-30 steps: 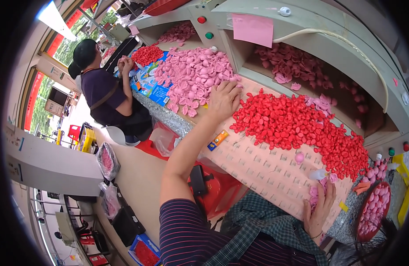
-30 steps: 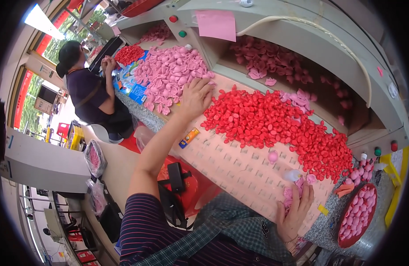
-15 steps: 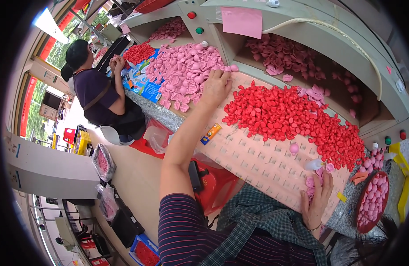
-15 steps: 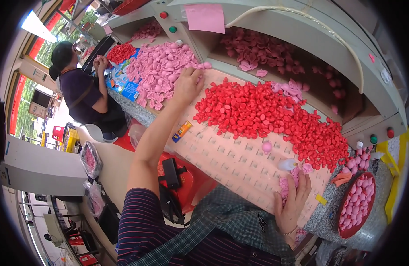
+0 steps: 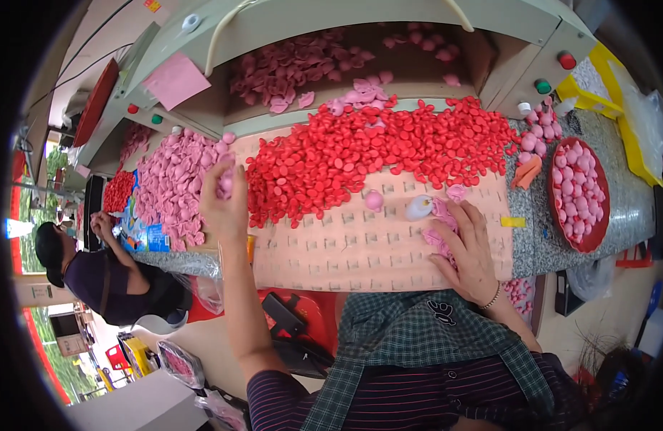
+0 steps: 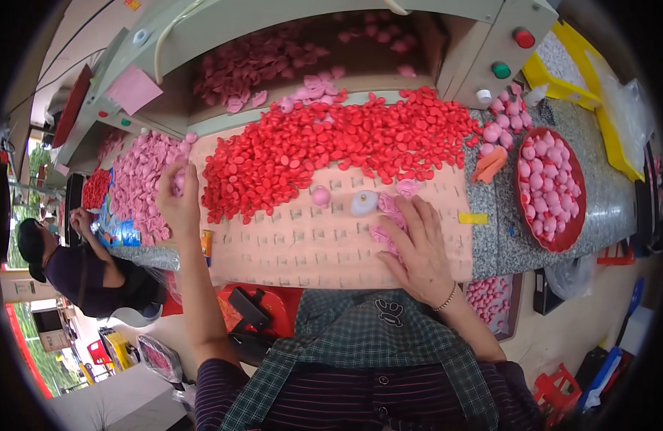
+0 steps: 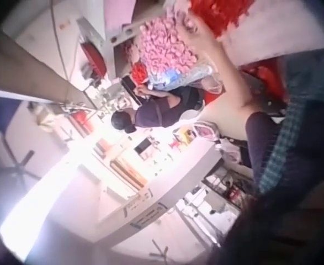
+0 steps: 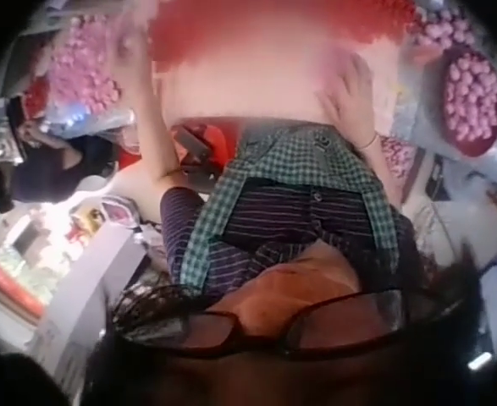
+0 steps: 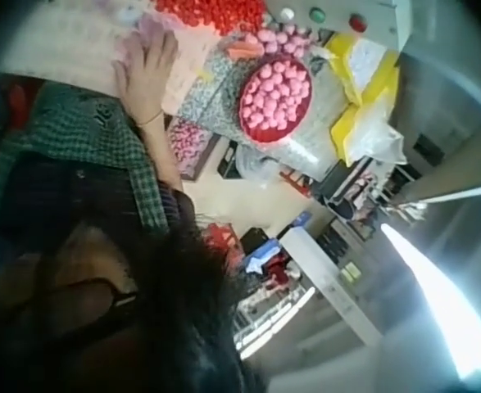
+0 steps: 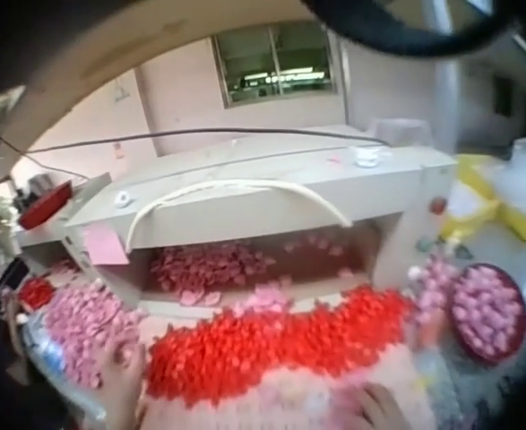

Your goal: Manually joining two halves of small pink plastic toy components together at a factory workstation.

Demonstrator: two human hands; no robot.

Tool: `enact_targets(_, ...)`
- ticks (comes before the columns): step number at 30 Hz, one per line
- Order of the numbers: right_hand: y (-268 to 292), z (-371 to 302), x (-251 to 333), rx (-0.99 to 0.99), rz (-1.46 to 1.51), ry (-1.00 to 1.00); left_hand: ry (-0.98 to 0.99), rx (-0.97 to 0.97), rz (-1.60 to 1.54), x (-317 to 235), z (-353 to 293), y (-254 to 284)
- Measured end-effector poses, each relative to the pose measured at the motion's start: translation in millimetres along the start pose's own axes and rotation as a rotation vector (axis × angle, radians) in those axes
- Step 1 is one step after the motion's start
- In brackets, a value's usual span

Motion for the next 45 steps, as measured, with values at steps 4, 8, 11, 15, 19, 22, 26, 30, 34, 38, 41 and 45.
enact_targets(4,-0.9,-3.2,-5.5,0.01,-0.004,-0.036,0.03,0.221,-0.243,-70.2,-76.4,-41.9)
enact_targets(8,-0.9,-3.2,-2.9,0.006,0.018,-0.013,-0.161,0.361,-0.159,-101.4,-137.9,-84.0)
enact_targets(11,-0.5,-3.8,-5.9,0.009,0.017,-0.021,-0.174,0.429,-0.058,-106.7,-153.0,-101.5)
enact_targets(15,-1.9,-2.6,-10.6,0.012,0.021,-0.038,-0.282,0.378,0.061,-114.8,-148.7,-107.5)
enact_targets(19,-3.9,-2.6,-18.5,-0.026,0.071,-0.116,-0.254,0.409,0.042,-112.7,-152.0,-113.8)
enact_targets(22,0.4,2.0,-23.1,-0.071,0.139,-0.154,-0.246,0.505,0.091,-110.5,-152.4,-121.9)
enact_targets(26,13.4,-3.0,-26.3,-0.139,0.183,-0.137,-0.365,0.369,0.161,-124.5,-146.6,-117.8)
enact_targets(30,24.8,-34.9,-45.5,-0.38,0.178,-0.241,-0.351,0.216,0.145,-124.7,-154.0,-99.9)
enact_targets(34,24.1,-52.6,-51.5,-0.325,0.237,-0.284,-0.305,0.196,-0.049,-140.8,-171.7,-103.1)
enact_targets(38,28.2,-41.6,-46.6,-0.354,0.192,-0.266,-0.231,0.278,-0.073,-147.0,-183.9,-116.0)
enact_targets(41,27.7,-33.8,-47.3,-0.325,0.216,-0.238,-0.173,0.288,0.015,-139.1,-181.2,-118.5)
enact_targets(45,18.0,-30.7,-46.9,-0.312,0.238,-0.085,-0.165,0.24,0.032,-137.1,-171.0,-116.9)
Point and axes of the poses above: each hand's wrist, its own z-axis towards the middle knuckle, its own y-axis out of the back of the hand, x = y × z, the point moved 6 cm from there along z, towards the middle knuckle, and after that the axes turned 13 degrees about -z, right-handed, at the moved point
